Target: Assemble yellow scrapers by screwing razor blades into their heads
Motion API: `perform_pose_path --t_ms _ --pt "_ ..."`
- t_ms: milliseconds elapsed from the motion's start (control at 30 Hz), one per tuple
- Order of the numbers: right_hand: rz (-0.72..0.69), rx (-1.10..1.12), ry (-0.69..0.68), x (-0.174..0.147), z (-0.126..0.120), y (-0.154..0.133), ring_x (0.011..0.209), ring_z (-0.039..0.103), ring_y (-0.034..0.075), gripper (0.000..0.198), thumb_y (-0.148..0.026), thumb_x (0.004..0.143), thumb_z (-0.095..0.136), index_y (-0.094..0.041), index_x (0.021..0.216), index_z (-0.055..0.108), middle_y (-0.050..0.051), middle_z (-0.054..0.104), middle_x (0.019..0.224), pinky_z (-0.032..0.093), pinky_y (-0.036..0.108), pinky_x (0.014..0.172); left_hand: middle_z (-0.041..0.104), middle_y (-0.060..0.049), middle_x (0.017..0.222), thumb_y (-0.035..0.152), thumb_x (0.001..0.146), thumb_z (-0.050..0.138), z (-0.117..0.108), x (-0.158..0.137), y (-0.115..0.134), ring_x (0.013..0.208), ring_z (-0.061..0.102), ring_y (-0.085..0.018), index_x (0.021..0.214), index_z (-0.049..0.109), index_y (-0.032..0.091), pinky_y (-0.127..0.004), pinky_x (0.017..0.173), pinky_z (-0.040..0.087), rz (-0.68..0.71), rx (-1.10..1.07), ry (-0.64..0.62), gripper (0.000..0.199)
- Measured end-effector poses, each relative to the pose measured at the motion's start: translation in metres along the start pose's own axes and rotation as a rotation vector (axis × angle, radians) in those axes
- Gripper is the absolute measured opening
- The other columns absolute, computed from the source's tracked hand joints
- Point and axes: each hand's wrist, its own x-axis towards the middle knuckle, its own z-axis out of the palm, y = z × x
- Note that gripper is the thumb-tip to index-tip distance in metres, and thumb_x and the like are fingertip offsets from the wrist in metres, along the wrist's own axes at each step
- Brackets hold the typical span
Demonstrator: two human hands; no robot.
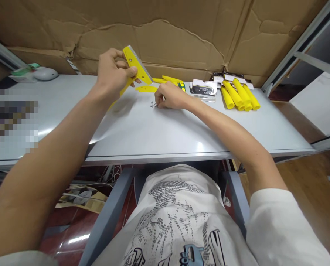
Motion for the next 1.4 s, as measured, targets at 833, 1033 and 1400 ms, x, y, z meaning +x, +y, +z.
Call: perform_pose_path --t_ms 833,1033,1400 --pt "-0.036 0.236 0.627 -0.107 -0.017 -0.012 0.106 0.075 0.025 0.04 -0.068 0.114 0.079 -0.03 0.113 0.091 0.01 0.085 0.122 0.07 0.045 0.097 0.088 -0.008 0.085 0.037 0.08 0.112 0.05 -0.092 0.048 0.074 0.087 -0.031 0.102 0.074 0.025 -0.047 0.073 0.073 -0.027 -0.103 -0.496 0.045" --pt "-0.022 0.174 0.648 -0.108 -0.017 -0.016 0.12 0.071 0.026 0.026 -0.053 0.113 0.084 -0.031 0.11 0.095 0.011 0.075 0.138 0.068 0.039 0.091 0.09 -0.008 0.095 0.034 0.084 0.114 0.054 -0.105 0.053 0.082 0.092 -0.032 0.106 0.078 0.022 -0.045 0.076 0.079 -0.024 -0.146 -0.484 0.043" --pt "-0.031 0.158 0.708 -0.113 -0.016 -0.023 0.119 0.07 0.027 0.03 -0.057 0.112 0.08 -0.03 0.108 0.094 0.011 0.073 0.137 0.068 0.038 0.083 0.093 -0.006 0.096 0.041 0.081 0.117 0.053 -0.109 0.059 0.089 0.094 -0.032 0.104 0.077 0.024 -0.042 0.076 0.081 -0.012 -0.163 -0.472 0.049"
